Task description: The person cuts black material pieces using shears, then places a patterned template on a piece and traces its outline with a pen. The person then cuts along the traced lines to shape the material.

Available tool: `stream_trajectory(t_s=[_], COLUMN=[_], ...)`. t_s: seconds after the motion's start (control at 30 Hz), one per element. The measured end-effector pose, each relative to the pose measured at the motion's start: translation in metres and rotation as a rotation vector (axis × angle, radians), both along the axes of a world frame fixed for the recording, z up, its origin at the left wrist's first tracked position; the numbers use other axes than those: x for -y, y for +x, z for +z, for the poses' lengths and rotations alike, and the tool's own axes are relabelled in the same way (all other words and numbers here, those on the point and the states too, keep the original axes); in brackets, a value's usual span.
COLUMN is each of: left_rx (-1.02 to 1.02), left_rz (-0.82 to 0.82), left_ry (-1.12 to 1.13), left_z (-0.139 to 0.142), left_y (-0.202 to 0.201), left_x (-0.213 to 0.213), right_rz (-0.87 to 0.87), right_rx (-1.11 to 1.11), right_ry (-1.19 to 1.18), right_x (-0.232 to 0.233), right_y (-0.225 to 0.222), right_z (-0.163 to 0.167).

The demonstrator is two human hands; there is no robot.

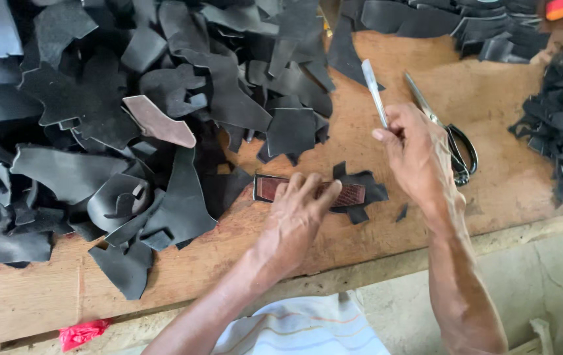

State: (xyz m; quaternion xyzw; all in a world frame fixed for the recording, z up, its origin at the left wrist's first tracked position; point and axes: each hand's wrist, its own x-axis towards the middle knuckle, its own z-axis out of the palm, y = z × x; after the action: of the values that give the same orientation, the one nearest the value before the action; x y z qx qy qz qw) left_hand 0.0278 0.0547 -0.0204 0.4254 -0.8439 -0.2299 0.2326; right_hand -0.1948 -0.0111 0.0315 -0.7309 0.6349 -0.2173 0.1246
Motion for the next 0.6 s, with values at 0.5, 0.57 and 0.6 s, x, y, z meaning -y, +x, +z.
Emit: stream_trajectory(t_s=[0.5, 0.57, 0.6], left_rx=[0.032, 0.027, 0.023], left_rz=[-0.025, -0.017, -0.013], left_ry=[0.020, 0.060, 0.081], left_z=[0.010, 0.010, 0.010], left_y=[-0.018, -0.020, -0.022], left_x=[0.005, 0.007, 0.007], right_rz=[-0.273, -0.265, -0.230], right_rx=[0.567, 0.547, 0.430], right_ry=[0.157, 0.208, 0.203], right_x=[-0.043, -0.055, -0.061], right_y=[-0.055, -0.048, -0.044], right_z=[-0.045, -0.040, -0.038])
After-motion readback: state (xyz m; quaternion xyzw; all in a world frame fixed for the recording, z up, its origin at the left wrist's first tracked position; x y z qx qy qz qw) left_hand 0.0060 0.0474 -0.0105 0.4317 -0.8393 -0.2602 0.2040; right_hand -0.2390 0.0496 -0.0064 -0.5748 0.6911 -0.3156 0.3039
